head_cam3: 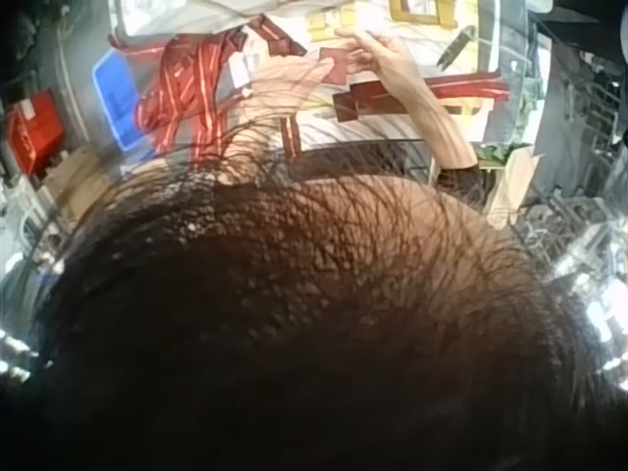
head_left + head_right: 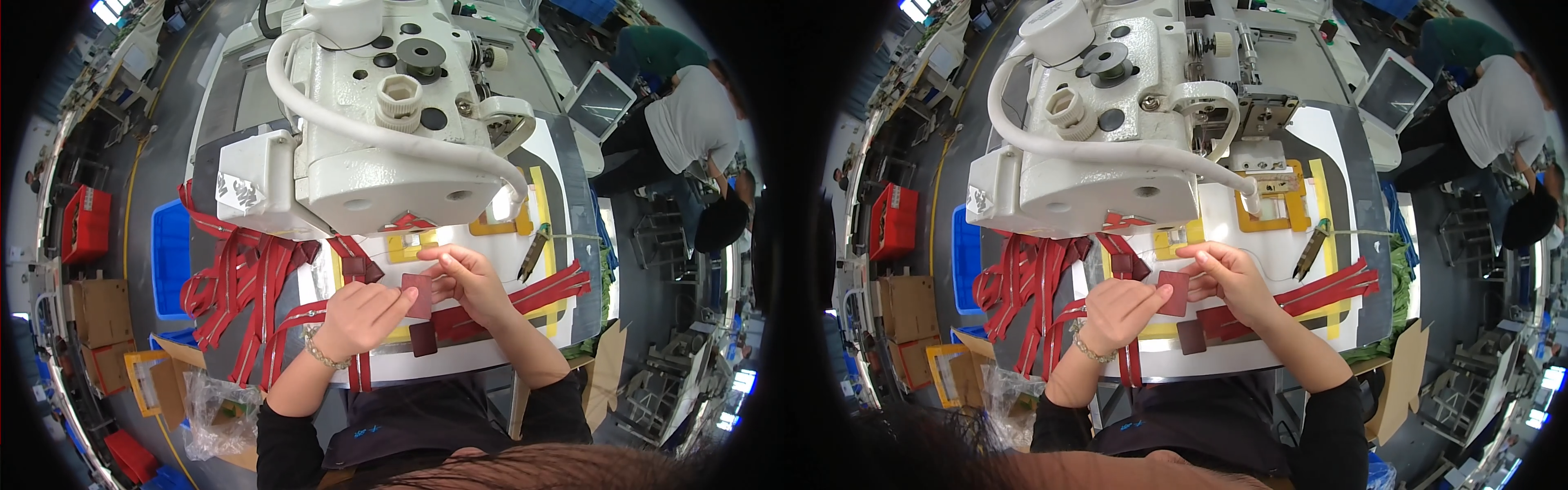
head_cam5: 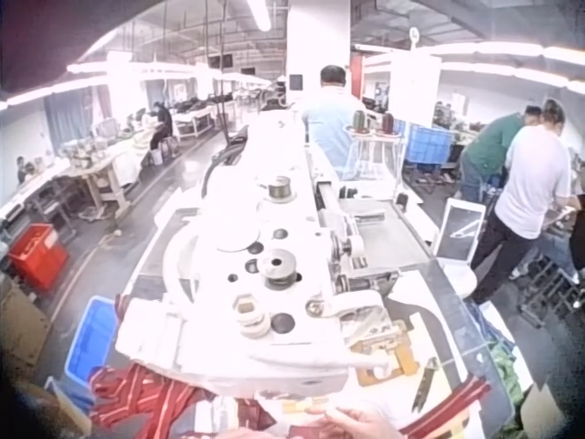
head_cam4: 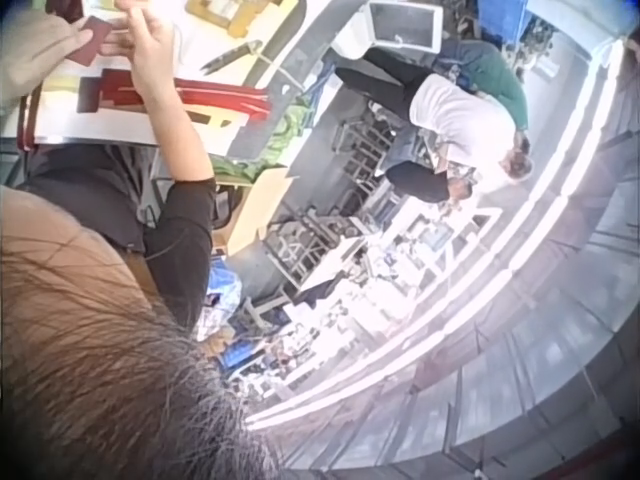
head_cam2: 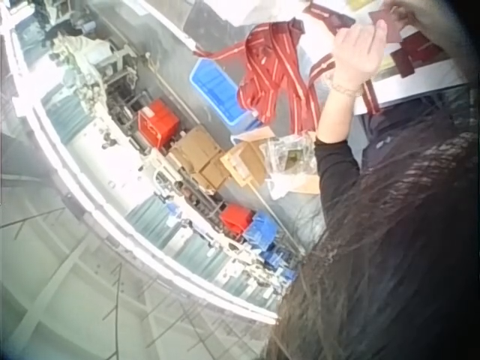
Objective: Sewing red leather or fabric straps using an industrial sewing machine.
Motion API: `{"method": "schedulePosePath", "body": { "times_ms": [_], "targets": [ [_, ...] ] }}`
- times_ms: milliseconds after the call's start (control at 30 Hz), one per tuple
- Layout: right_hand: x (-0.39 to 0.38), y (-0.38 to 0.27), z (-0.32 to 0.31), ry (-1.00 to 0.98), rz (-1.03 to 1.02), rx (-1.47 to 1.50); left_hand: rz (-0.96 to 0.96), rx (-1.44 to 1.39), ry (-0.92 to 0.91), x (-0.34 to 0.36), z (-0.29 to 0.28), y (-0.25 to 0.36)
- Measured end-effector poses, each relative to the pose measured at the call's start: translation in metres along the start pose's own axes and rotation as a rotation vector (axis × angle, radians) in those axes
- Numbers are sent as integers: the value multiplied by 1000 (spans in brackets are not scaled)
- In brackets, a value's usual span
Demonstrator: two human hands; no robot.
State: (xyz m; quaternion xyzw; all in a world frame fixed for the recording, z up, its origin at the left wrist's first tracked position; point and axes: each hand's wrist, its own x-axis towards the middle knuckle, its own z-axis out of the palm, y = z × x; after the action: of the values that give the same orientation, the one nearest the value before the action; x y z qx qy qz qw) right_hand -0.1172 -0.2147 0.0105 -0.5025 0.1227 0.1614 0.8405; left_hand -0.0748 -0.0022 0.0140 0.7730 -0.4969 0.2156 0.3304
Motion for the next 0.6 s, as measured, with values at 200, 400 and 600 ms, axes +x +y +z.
{"method": "schedulePosePath", "body": {
  "times_ms": [200,400,600],
  "targets": [
    [-6,-2,0,-124,46,-24,31,-43,-74,3,-2,4],
    [-16,10,9,-2,-499,-614,-511,-685,-131,9,-4,6],
    [-15,18,8,-111,-851,-989,-848,-1030,-85,-7,12,5]
  ]
}}
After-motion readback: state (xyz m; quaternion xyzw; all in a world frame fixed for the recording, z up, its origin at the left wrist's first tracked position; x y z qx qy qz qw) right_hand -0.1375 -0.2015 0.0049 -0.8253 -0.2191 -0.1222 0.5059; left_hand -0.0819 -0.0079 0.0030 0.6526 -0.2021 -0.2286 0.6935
